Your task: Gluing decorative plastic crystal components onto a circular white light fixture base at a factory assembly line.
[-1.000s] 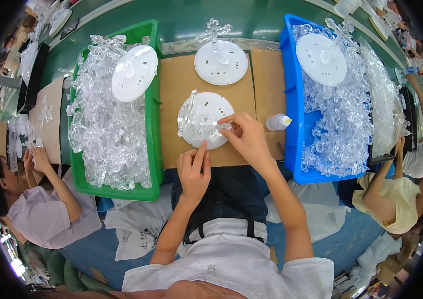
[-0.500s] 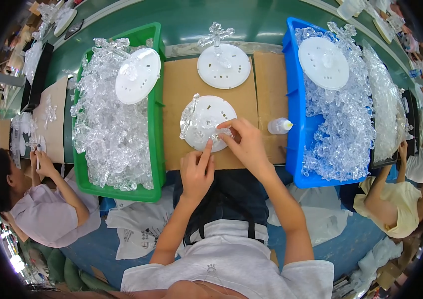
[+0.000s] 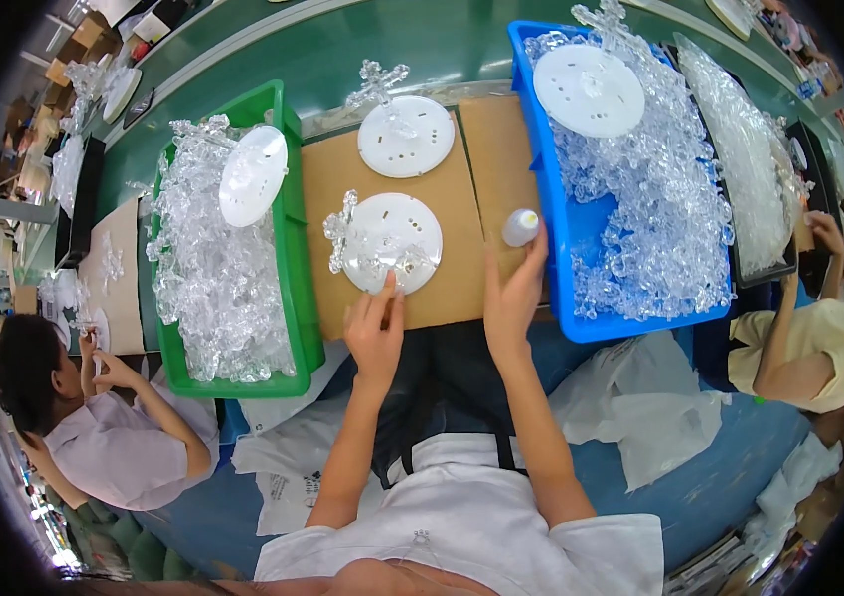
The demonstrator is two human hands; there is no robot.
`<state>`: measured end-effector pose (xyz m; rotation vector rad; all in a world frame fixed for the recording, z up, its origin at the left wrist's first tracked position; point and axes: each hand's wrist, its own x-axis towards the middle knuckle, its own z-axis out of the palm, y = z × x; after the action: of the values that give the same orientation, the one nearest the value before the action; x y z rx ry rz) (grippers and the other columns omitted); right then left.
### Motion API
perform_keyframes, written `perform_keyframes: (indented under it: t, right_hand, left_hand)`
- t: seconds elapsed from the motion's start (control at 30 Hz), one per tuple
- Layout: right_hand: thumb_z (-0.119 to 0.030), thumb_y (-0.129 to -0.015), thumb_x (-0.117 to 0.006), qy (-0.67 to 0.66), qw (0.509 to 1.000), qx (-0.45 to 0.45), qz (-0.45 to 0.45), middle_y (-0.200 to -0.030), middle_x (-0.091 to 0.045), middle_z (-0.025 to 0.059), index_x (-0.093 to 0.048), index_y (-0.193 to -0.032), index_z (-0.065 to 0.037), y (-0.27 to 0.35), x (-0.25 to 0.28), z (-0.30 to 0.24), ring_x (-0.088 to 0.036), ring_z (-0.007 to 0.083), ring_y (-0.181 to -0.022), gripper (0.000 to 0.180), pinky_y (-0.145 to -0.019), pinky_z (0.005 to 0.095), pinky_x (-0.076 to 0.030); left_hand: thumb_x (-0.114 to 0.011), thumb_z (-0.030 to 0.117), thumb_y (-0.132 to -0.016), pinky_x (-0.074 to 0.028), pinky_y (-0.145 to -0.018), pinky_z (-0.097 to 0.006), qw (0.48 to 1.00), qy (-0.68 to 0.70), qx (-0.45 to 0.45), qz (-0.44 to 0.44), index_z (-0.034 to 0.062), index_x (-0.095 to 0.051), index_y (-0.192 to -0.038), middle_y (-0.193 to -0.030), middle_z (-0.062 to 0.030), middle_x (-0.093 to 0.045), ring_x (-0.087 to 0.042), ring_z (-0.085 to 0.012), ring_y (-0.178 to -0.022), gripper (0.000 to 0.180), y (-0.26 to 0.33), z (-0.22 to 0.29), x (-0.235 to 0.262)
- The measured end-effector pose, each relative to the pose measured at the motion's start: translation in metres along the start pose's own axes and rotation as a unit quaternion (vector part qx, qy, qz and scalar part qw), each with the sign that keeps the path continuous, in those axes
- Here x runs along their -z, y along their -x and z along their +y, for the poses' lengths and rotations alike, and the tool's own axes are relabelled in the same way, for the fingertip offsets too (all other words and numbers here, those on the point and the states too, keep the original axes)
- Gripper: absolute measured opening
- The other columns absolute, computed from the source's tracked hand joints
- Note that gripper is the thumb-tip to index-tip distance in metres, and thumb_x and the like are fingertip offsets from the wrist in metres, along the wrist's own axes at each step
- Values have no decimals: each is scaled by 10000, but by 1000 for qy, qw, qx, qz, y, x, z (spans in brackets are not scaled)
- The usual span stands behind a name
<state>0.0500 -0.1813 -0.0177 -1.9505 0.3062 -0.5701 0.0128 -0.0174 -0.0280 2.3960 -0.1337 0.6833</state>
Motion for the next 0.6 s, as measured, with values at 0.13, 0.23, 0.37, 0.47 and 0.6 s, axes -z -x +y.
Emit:
perform_keyframes:
  t: [0.13,0.23,0.37,0.47,0.6]
  right_hand:
    - [-136,-835,-680,17,999,19,-28,-1187,-564,189,-364,-1344,1,-3,1,-9,-547,257,-1109,614,-933,317,-423]
    - [-130,-799,-696,-37,986,27,-162,-994,-637,116,-455,-1245,-8,26,25,-25,-615,185,-880,521,-752,273,-470]
    - [-101,-752,-691,-35,972,-30,-231,-831,-625,71,-517,-1073,-26,53,45,-28,-596,140,-724,373,-630,259,-458]
    - [-110,-746,-694,-11,974,-28,-224,-783,-611,80,-530,-1059,-29,50,43,-21,-581,151,-684,363,-620,259,-457]
    - [-122,-741,-699,6,978,-24,-208,-773,-611,92,-546,-1029,-26,46,33,-18,-571,169,-654,340,-625,267,-466]
  left_hand:
    - [-728,41,-755,-311,-523,-298,999,12,28,29,70,-682,-1071,-557,-28,-432,-398,-150,-484,321,-3,1,-5]
    - [-735,37,-749,-298,-521,-288,997,33,55,37,67,-691,-1038,-544,-18,-422,-371,-132,-474,294,-2,1,-9]
    - [-740,27,-741,-282,-538,-274,995,50,81,38,64,-698,-1017,-545,-1,-417,-358,-107,-477,281,-3,2,-8]
    - [-740,28,-742,-275,-547,-269,995,39,81,37,65,-698,-1021,-548,5,-411,-350,-102,-481,284,-4,6,-7]
    - [-737,29,-747,-268,-555,-267,996,40,77,31,67,-698,-1026,-554,9,-410,-339,-97,-486,284,-2,4,-7]
